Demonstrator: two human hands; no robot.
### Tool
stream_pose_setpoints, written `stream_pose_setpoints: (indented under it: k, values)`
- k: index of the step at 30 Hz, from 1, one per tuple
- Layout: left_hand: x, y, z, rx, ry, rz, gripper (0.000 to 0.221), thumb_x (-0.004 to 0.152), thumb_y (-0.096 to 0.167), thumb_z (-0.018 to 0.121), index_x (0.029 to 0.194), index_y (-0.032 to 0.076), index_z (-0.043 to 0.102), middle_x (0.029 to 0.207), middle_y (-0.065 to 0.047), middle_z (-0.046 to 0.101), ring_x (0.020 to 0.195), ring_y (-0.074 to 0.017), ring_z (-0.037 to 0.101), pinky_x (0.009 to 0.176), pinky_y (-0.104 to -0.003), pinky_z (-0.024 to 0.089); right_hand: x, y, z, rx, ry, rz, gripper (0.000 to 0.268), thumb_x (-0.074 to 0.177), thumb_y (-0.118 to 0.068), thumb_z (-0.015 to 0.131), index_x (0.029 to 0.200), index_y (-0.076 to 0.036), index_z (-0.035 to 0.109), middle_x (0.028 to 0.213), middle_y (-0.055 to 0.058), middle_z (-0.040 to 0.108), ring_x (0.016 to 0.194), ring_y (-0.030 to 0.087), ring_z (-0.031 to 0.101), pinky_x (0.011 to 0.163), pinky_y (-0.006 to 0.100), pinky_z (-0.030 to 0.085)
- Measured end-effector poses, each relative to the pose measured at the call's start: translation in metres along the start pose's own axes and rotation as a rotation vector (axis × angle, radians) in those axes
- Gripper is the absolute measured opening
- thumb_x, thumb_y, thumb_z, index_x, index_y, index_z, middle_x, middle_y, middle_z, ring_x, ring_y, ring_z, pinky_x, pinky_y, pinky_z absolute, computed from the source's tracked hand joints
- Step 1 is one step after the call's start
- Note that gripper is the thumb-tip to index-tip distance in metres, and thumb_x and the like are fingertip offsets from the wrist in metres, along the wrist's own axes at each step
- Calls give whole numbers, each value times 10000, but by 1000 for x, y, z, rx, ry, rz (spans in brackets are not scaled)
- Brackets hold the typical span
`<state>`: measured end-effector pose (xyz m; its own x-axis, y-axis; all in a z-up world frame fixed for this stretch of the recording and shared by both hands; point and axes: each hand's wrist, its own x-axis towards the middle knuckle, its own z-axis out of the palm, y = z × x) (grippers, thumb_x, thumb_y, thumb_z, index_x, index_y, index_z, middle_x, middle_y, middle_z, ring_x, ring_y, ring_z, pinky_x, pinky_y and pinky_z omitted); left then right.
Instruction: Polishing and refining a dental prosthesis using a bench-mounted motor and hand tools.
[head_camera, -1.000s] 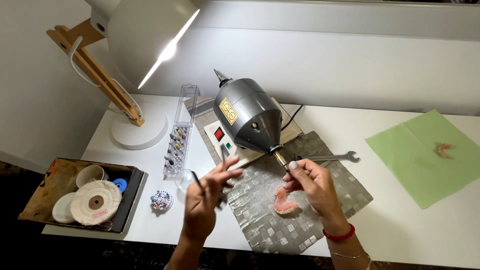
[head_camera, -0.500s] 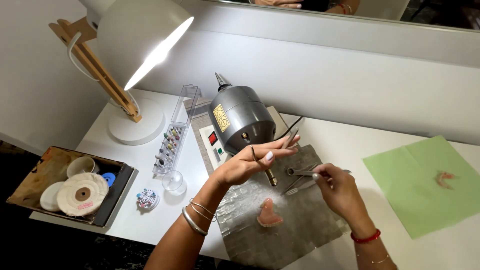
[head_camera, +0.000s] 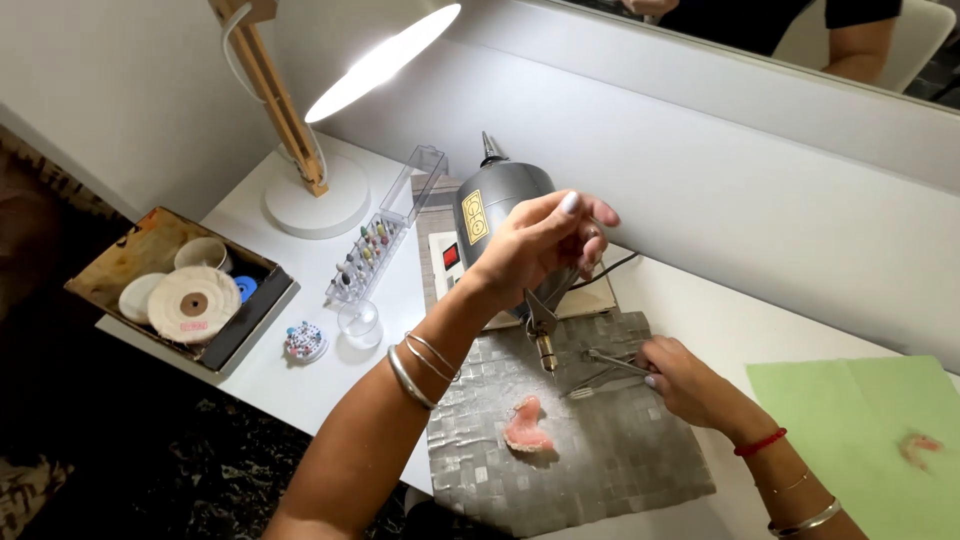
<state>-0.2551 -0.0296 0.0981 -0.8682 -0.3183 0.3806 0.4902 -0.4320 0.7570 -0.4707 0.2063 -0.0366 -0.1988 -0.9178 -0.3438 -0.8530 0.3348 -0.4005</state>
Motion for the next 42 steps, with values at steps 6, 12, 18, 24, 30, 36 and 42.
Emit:
stream_pose_setpoints:
  k: [6, 12, 18, 24, 30, 36, 42]
  values:
    - [27, -11, 16, 269, 37, -146, 455, 987, 472, 549, 881, 44, 664, 709, -53, 579, 578, -141, 557, 561, -266, 500, -45, -55, -34, 92, 319, -442, 322, 937, 91, 435, 1148, -96, 589, 1133, 44, 588, 743, 214, 585, 668, 319, 505]
    - [40, -14, 27, 420, 73, -294, 541, 905, 500, 571, 905, -31, 675, 691, -60, 537, 578, -157, 509, 538, -284, 473, -57, -91, -38, -269, 478, -697, 415, 818, 169, 460, 1124, -81, 589, 1011, 54, 604, 824, 252, 602, 489, 384, 496]
    - [46, -18, 30, 480, 70, -357, 511, 917, 473, 557, 898, -23, 681, 651, -51, 529, 532, -155, 491, 529, -280, 426, -49, -98, -35, -392, 522, -649, 496, 746, 189, 503, 1147, -88, 596, 980, 49, 607, 786, 254, 585, 476, 384, 491]
    - [61, -27, 37, 611, 47, -513, 404, 899, 394, 594, 882, -5, 653, 627, -150, 646, 531, -183, 576, 495, -286, 371, -51, -116, -35, -484, 644, -595, 450, 675, 199, 483, 1029, -49, 607, 891, 67, 610, 738, 272, 576, 503, 389, 481]
    - [57, -31, 35, 673, 58, -568, 394, 942, 362, 556, 929, -15, 667, 757, -60, 515, 580, -148, 466, 484, -274, 408, -50, -116, -29, -605, 613, -522, 445, 605, 116, 514, 989, -89, 605, 852, 39, 604, 723, 251, 572, 474, 380, 481]
    - [9, -12, 2, 114, -142, -9, 285, 1072, 351, 528, 1100, 68, 546, 775, -40, 407, 661, -155, 425, 594, -261, 386, -37, -108, -2, -154, 670, -601, 159, 958, 34, 521, 1073, -55, 586, 837, 71, 643, 674, 269, 609, 518, 358, 486]
    - [-1, -11, -2, 31, -132, 105, 337, 1058, 443, 564, 1130, 126, 474, 788, -50, 385, 668, -170, 407, 591, -260, 357, -33, -113, -2, -218, 772, -600, 170, 932, 66, 506, 999, -69, 583, 777, 44, 618, 597, 217, 553, 457, 321, 417]
